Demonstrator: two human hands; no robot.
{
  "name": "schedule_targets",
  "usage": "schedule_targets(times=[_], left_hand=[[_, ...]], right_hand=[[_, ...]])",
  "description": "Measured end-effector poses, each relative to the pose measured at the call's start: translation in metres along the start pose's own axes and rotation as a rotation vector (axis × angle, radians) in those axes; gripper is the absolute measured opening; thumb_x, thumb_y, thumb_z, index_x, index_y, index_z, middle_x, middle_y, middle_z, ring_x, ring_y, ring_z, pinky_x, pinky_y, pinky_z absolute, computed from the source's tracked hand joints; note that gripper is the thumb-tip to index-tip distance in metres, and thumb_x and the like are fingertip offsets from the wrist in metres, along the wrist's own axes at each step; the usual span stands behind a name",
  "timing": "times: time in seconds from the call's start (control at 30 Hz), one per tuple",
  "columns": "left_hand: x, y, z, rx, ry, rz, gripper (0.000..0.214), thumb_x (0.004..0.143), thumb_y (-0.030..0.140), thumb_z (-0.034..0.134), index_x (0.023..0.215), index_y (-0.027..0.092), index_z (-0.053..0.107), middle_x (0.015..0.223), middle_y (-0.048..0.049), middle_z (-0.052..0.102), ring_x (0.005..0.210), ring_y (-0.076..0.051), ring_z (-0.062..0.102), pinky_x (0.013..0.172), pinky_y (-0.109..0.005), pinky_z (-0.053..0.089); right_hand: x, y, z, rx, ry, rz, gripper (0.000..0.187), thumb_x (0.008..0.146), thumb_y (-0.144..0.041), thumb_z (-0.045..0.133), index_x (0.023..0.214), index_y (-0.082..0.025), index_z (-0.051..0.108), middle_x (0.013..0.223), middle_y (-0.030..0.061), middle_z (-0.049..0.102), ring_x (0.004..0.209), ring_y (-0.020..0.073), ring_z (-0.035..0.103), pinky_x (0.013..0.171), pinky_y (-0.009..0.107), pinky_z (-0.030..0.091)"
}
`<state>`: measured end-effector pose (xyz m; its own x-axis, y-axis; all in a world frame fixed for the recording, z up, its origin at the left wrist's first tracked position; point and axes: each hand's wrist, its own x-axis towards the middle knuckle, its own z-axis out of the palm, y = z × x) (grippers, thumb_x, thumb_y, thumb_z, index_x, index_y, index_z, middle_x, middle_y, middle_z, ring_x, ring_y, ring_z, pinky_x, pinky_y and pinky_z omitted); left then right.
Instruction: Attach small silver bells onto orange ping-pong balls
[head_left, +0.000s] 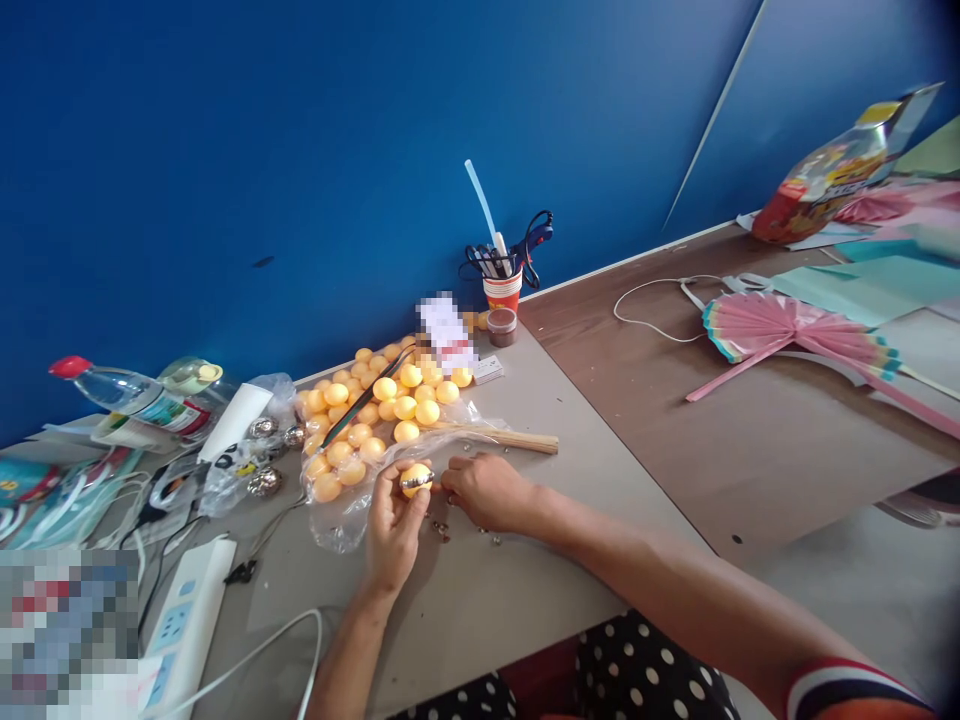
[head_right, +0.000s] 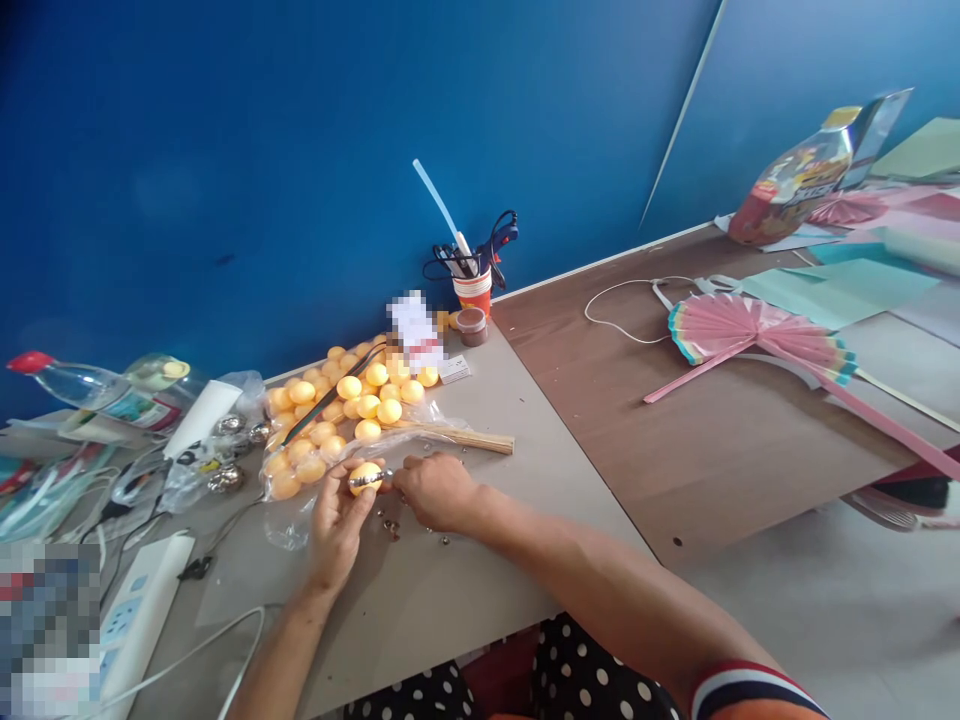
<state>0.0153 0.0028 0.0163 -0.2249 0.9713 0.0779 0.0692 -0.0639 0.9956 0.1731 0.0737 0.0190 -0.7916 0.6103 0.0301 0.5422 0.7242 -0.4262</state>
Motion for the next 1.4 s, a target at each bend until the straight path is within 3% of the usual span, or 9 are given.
schedule_targets(times=[0.2, 0.4, 0.5, 0.6, 0.7, 0.83, 1.07, 1.2, 1.4], left_hand=[[0.000, 0.000, -0.001, -0.070, 0.021, -0.031, 0.043, 0.082, 0.038, 0.066, 0.117, 0.021, 0.048, 0.113, -0.0106, 0.066, 0.088, -0.021, 0.069, 0.084, -0.036, 0.053], [0.002, -0.006, -0.004, 0.007, 0.019, 0.037, 0.039, 0.082, 0.034, 0.065, 0.116, 0.021, 0.052, 0.124, -0.0111, 0.060, 0.109, -0.024, 0.062, 0.099, -0.040, 0.046], [0.002, -0.009, -0.004, 0.120, 0.032, 0.097, 0.038, 0.083, 0.033, 0.064, 0.116, 0.020, 0.052, 0.121, -0.0112, 0.060, 0.113, -0.025, 0.059, 0.099, -0.040, 0.046], [0.001, -0.016, -0.004, 0.172, 0.008, 0.150, 0.039, 0.085, 0.031, 0.061, 0.121, 0.021, 0.050, 0.123, -0.0114, 0.059, 0.114, -0.025, 0.059, 0.100, -0.042, 0.047], [0.000, -0.023, -0.004, 0.236, -0.011, 0.226, 0.043, 0.086, 0.029, 0.060, 0.127, 0.022, 0.049, 0.133, -0.0127, 0.054, 0.125, -0.027, 0.052, 0.108, -0.047, 0.041], [0.000, -0.025, -0.004, 0.323, -0.039, 0.270, 0.048, 0.088, 0.027, 0.058, 0.133, 0.023, 0.045, 0.141, -0.0134, 0.049, 0.133, -0.027, 0.045, 0.111, -0.048, 0.038], [-0.003, -0.015, -0.001, 0.175, -0.077, 0.161, 0.059, 0.085, 0.030, 0.062, 0.139, 0.024, 0.040, 0.147, -0.0144, 0.044, 0.130, -0.029, 0.050, 0.106, -0.045, 0.045], [-0.002, -0.009, -0.002, 0.143, -0.078, 0.164, 0.054, 0.085, 0.032, 0.062, 0.135, 0.021, 0.045, 0.136, -0.0149, 0.054, 0.121, -0.028, 0.057, 0.102, -0.044, 0.048], [0.000, -0.010, -0.002, 0.166, -0.037, 0.154, 0.049, 0.081, 0.038, 0.067, 0.125, 0.021, 0.053, 0.131, -0.0126, 0.058, 0.123, -0.029, 0.055, 0.101, -0.043, 0.049]], right_hand=[[0.000, 0.001, -0.001, 0.131, 0.028, 0.050, 0.013, 0.082, -0.016, 0.056, 0.087, -0.015, 0.068, 0.091, 0.0118, 0.068, 0.073, 0.0216, 0.062, 0.064, 0.030, 0.043], [0.006, 0.008, -0.009, 0.641, 0.185, 0.185, 0.017, 0.078, -0.007, 0.052, 0.083, -0.015, 0.067, 0.084, 0.0036, 0.068, 0.077, 0.0151, 0.060, 0.070, 0.026, 0.045], [0.007, 0.008, -0.017, 0.881, 0.110, 0.218, 0.016, 0.081, -0.014, 0.054, 0.092, -0.016, 0.066, 0.077, -0.0002, 0.064, 0.062, 0.0107, 0.055, 0.060, 0.023, 0.045], [0.005, 0.005, -0.020, 1.027, 0.012, 0.132, 0.029, 0.082, -0.025, 0.059, 0.109, -0.016, 0.063, 0.083, 0.0004, 0.062, 0.060, 0.0098, 0.054, 0.056, 0.023, 0.044], [0.004, 0.001, -0.015, 0.995, 0.058, 0.110, 0.042, 0.075, -0.026, 0.068, 0.116, -0.017, 0.060, 0.091, 0.0018, 0.064, 0.068, 0.0117, 0.056, 0.060, 0.024, 0.045], [0.005, -0.003, -0.006, 0.860, 0.155, 0.151, 0.036, 0.070, -0.018, 0.069, 0.105, -0.018, 0.063, 0.089, 0.0005, 0.064, 0.073, 0.0137, 0.055, 0.066, 0.026, 0.044], [0.004, -0.003, -0.008, 0.772, 0.239, 0.197, 0.038, 0.068, -0.013, 0.068, 0.105, -0.018, 0.060, 0.089, 0.0014, 0.062, 0.071, 0.0140, 0.054, 0.065, 0.026, 0.044], [0.001, -0.002, -0.006, 0.654, 0.318, 0.115, 0.046, 0.068, -0.009, 0.066, 0.112, -0.017, 0.057, 0.100, 0.0052, 0.060, 0.071, 0.0138, 0.054, 0.069, 0.029, 0.046], [-0.002, -0.006, -0.008, 0.641, 0.294, -0.041, 0.053, 0.069, -0.002, 0.053, 0.119, -0.017, 0.056, 0.102, 0.0061, 0.063, 0.081, 0.0169, 0.058, 0.077, 0.031, 0.048]])
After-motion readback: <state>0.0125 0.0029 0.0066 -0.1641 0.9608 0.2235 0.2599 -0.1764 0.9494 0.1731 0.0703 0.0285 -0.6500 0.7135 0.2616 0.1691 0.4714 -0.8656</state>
